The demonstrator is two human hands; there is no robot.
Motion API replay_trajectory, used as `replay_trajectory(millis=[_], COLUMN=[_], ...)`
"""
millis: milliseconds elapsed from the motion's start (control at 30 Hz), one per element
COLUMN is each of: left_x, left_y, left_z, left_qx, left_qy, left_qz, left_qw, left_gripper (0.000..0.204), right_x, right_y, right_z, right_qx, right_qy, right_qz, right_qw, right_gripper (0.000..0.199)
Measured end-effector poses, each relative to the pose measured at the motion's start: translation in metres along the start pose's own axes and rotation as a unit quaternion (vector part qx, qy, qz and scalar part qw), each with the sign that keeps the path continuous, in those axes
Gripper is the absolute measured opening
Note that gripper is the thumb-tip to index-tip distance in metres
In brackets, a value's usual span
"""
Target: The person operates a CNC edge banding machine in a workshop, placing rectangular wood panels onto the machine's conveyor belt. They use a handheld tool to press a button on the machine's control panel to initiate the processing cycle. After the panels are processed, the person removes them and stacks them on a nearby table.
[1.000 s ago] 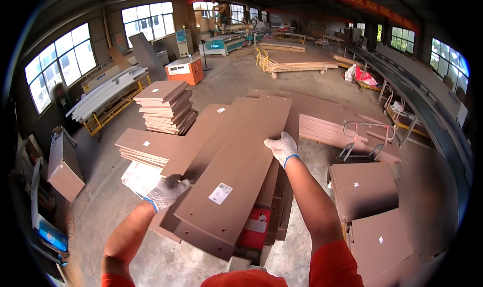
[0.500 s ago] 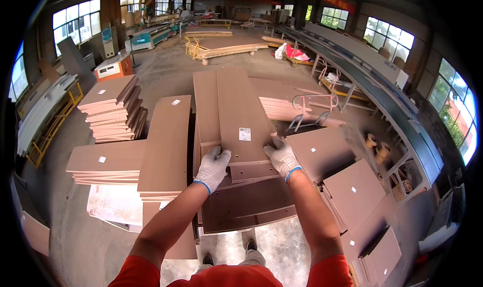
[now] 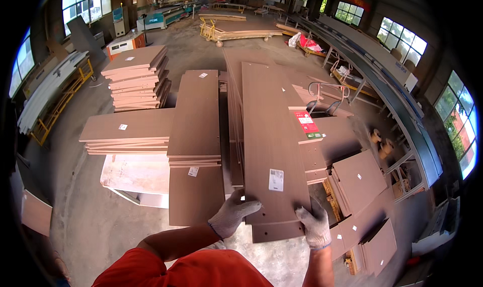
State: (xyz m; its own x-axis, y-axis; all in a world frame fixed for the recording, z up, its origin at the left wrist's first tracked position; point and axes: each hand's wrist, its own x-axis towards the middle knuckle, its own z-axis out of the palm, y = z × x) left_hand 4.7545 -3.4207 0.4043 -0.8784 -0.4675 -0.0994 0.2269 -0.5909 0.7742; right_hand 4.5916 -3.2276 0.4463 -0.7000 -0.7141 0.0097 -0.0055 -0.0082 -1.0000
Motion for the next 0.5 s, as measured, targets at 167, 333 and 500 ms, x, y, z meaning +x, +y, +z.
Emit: replay_trajectory(millis=[167,333,500], left_x=[0.055,0.040,-0.035], left_y=[0.000,-0.003,0.017], left_z=[-0.027,-0.056,-0.122], left_qx=[-0.197,-0.116,-0.167], left_qy=[-0.009,0.076,0.077], left_qz=[-0.062,-0.023,0.035], left_qw=[0.978,0.990,0.982], left_gripper=[0.034,0.029,0.031], right_x=[-0.103,-0.150,-0.119], right_y=[0.025,0.019,0.008], right_z=[-0.040,-0.032,-0.014], right_qx=[-0.021,-0.054,-0.113], right_qy=[-0.024,-0.032,-0.152], right_qz=[0.074,0.076,0.070], right_qw=[0.997,0.995,0.980], right_gripper=[0.063,0.079,0.083])
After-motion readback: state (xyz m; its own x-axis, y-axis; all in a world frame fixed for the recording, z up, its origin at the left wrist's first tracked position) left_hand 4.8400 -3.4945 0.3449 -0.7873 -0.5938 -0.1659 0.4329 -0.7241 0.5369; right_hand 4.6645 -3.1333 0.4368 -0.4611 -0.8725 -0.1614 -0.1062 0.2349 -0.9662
